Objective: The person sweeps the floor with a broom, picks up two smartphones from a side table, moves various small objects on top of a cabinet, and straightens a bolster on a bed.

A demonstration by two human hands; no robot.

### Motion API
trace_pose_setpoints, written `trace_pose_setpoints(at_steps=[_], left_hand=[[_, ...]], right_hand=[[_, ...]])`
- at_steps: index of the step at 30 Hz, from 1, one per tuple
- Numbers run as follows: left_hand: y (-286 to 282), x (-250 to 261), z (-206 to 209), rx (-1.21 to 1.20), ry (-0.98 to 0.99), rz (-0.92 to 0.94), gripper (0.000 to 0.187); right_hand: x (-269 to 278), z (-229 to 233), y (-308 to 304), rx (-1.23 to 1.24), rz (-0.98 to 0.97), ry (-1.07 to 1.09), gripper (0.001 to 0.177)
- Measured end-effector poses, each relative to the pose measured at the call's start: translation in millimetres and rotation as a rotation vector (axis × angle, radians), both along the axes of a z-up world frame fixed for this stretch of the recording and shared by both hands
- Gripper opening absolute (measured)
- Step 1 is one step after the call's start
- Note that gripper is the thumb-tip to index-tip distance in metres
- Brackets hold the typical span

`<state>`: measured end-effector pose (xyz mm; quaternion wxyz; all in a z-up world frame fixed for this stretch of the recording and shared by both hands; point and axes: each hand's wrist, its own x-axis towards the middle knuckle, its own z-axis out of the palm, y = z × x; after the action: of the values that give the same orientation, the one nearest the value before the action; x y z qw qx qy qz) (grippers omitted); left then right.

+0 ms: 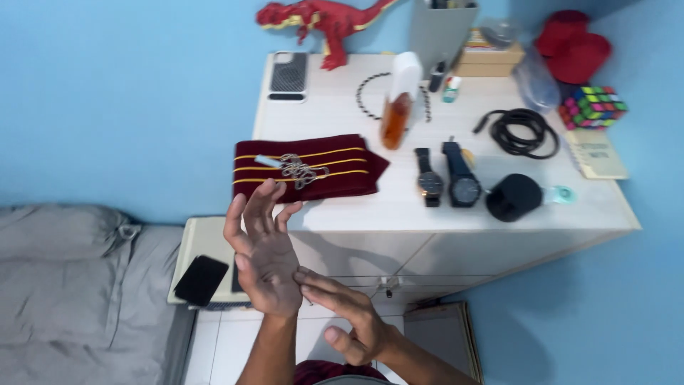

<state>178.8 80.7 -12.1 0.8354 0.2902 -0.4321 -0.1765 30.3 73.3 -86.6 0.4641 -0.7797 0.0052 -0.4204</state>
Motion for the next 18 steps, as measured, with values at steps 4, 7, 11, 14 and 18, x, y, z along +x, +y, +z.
trace_pose_setpoints(at_steps=[4, 7, 11, 14, 18], left_hand=[[21, 8, -15, 0.009, 0.052, 0.113, 0.066], [35, 8, -31, 0.079, 0.061, 0.171, 0.07], [56, 20, -49, 0.171, 0.064, 0.154, 0.076], [80, 29, -63, 0.24, -0.004, 0.102, 0.08], [124, 46, -78, 0.361, -0.124, 0.035, 0.079]], right_hand=[[23, -3, 17, -0.016, 0.093, 0.075, 0.072], [47, -8, 28, -0.002, 0.123, 0.099, 0.079], [79, -7, 44, 0.02, 0.149, 0.142, 0.084], [109, -1, 59, 0.102, 0.155, 0.079, 0.082], [135, 6, 86, 0.164, 0.103, 0.126, 0.083]])
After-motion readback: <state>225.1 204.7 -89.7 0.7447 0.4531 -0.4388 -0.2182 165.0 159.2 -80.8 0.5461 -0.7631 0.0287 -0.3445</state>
